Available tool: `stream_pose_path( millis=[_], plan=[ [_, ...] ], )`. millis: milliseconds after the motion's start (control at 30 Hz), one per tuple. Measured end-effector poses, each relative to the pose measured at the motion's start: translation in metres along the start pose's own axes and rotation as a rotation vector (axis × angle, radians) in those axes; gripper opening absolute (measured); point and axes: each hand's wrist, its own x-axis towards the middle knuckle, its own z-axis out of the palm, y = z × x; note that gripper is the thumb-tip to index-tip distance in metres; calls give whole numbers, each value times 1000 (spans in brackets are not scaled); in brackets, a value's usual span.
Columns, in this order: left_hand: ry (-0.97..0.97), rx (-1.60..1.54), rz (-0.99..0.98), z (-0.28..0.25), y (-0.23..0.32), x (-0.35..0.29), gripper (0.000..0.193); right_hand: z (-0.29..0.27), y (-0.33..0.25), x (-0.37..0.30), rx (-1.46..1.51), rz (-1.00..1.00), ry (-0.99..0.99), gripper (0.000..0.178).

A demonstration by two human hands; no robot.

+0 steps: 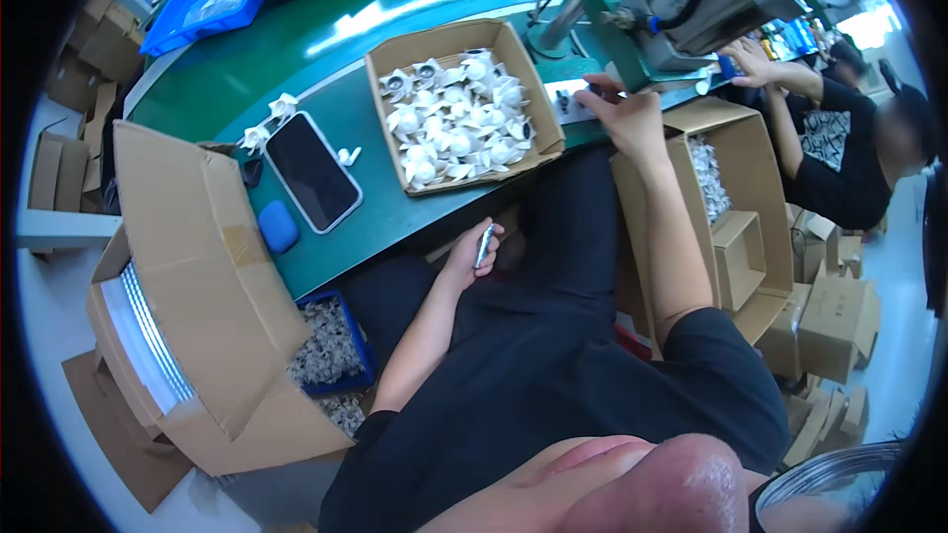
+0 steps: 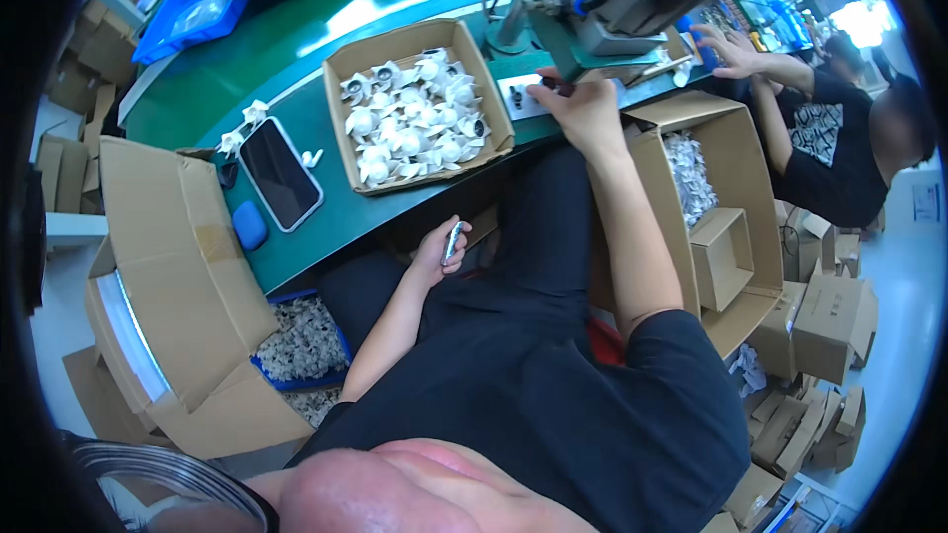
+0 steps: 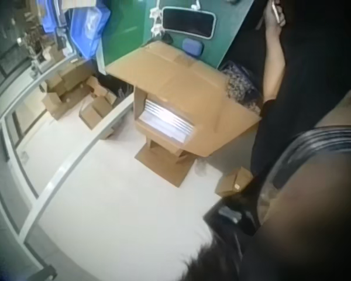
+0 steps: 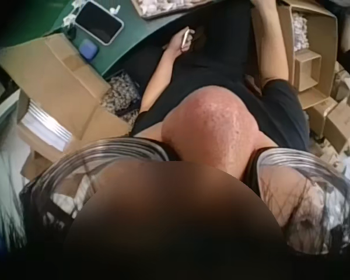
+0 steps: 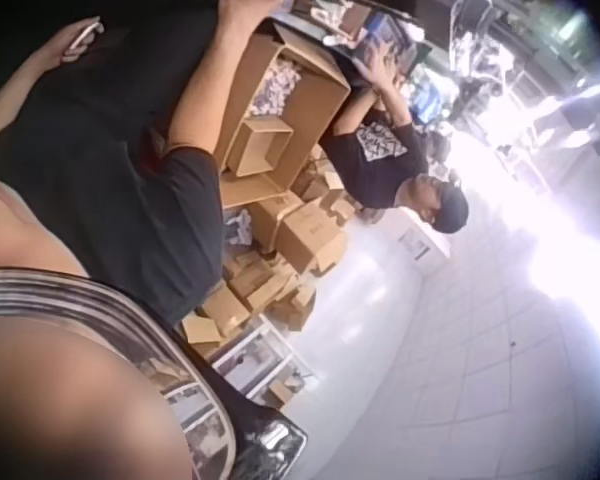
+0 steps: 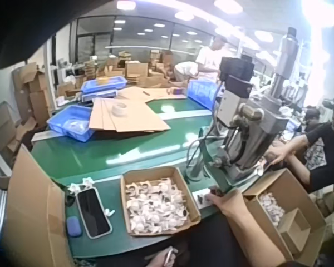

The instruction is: Manual assembly and packing of small electronic components into trays and boxes.

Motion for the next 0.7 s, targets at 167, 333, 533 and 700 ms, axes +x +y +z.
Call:
stream_pose_path(
  millis=[167,333,533,700],
  plan=[
    [32,18,-7,-7,-6,2,36,-35,-27,10,-172,166,-152,24],
    [82,27,18,-8,-8,1,39,-101,87,59,-497,-1,151,22],
    [59,123,0,-1,-13,13,41,-121,224,146,-230,70,-65,36],
    [80,114,11,6,-8,11,40,-106,199,169,94,171,-36,57]
  ],
)
